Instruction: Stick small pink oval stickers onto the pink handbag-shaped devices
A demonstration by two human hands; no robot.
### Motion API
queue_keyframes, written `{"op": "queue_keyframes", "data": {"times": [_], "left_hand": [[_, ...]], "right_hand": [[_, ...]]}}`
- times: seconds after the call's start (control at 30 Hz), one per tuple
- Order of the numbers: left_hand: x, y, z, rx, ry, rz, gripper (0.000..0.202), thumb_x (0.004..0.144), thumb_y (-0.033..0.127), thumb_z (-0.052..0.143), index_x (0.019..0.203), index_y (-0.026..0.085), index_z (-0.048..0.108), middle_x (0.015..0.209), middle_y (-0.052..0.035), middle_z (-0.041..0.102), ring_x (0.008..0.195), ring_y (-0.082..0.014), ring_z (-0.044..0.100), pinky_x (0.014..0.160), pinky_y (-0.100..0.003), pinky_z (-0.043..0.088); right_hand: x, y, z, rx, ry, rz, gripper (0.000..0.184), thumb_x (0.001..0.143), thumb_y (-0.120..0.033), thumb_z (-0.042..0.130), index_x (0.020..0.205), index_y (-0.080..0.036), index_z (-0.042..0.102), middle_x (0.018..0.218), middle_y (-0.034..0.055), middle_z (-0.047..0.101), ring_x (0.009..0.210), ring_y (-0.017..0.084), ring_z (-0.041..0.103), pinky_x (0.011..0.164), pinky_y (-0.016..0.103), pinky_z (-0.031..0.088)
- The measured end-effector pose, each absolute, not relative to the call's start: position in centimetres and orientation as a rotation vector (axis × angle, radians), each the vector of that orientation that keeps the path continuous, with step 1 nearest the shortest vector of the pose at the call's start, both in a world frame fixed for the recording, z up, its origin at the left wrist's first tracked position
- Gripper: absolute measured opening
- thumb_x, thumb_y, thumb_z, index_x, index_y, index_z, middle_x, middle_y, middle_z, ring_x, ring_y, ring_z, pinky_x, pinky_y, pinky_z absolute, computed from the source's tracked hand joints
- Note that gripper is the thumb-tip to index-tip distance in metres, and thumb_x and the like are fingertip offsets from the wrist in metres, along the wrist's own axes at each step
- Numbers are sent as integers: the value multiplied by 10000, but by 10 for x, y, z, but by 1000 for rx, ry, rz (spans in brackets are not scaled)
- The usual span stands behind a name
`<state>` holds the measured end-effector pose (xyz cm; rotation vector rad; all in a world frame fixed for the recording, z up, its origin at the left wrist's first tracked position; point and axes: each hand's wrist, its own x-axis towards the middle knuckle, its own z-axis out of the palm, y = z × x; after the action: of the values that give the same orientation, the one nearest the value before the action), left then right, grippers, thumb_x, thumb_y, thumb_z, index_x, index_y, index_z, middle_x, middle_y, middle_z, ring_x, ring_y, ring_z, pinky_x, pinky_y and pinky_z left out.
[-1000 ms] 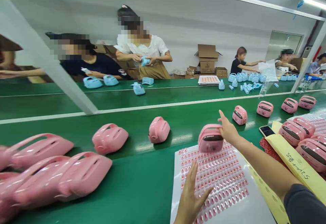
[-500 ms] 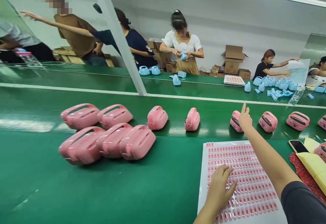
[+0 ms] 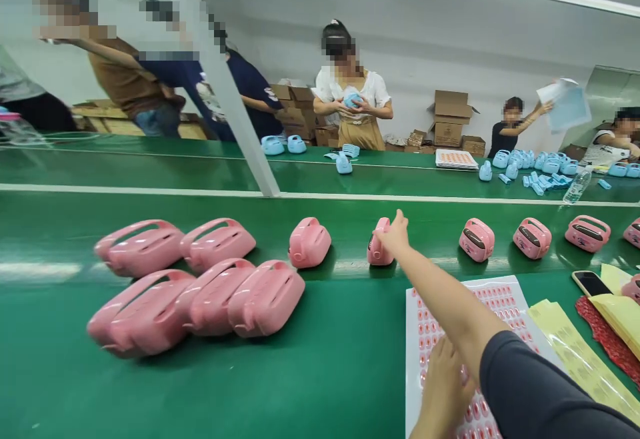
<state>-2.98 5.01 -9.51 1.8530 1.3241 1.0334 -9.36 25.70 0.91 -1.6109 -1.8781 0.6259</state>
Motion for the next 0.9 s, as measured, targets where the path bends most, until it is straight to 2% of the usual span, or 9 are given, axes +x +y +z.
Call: {"op": "queue_keyframes", "data": {"times": [0.1,0.23,0.4,0.5,0.57,0.67,0.77,0.83,0.9], "left_hand": [[-29,56,-103,1580,1219,1198,273,723,319,570,963,242,677,1081,-112,681,1077,-341,553,955,-524,364],[-33,67,-110,894,1135,1503,350,609,453,685,864,213,683,987,-106,701,1058,-328,572,980,-507,356],[-60,72,-94,438,917,1567,597,756,704,328,861,230,675,931,-99,717,966,-252,644,905,-444,465],[-74,67,-79,327,583,1563,382,782,588,463,1005,342,650,996,-14,727,1010,-215,633,849,-357,516],[-77,62,-75,363,454,1550,401,784,578,472,1129,405,578,1058,30,710,1008,-195,635,777,-299,548],[-75,52,-78,390,485,1534,484,775,605,443,1235,456,473,1156,60,664,1081,-209,593,766,-300,556],[-75,42,-85,395,636,1502,532,714,634,487,1226,492,465,1194,90,635,1209,-253,480,842,-386,531],[-75,36,-85,398,696,1493,590,653,673,517,1209,478,491,1214,90,620,1280,-275,383,893,-441,496],[-74,33,-80,399,703,1489,620,627,692,521,1199,451,513,1233,82,608,1317,-284,311,919,-472,471]], "right_hand": [[-113,252,16,-1621,-1828,753,819,765,-124,562,1389,22,51,1288,293,375,1141,247,516,890,345,451],[-106,226,35,-1504,-1923,848,976,649,-20,627,1429,-115,47,1315,210,389,1106,243,538,884,358,462],[-38,165,67,-1058,-2115,1071,1134,611,-118,723,1434,-253,-46,1409,167,291,991,217,586,848,388,488],[14,127,75,-823,-1962,1430,1237,557,-265,804,1416,-340,-82,1459,144,215,752,108,613,702,303,526],[44,106,71,-753,-1752,1612,1247,541,-334,814,1410,-358,-80,1463,144,195,646,38,584,621,232,507],[80,84,48,-762,-1509,1711,1236,513,-347,828,1407,-376,-25,1450,151,193,609,3,572,582,195,482],[118,77,18,-902,-1416,1544,1093,498,-272,839,1375,-351,192,1361,112,337,663,49,605,599,219,488],[152,81,2,-1112,-1347,1283,794,563,-221,789,1253,-266,400,1116,51,536,695,85,605,638,236,482],[190,90,-12,-1409,-1197,1029,447,669,-186,674,1081,-207,503,793,-25,584,663,101,582,660,246,465]]}}
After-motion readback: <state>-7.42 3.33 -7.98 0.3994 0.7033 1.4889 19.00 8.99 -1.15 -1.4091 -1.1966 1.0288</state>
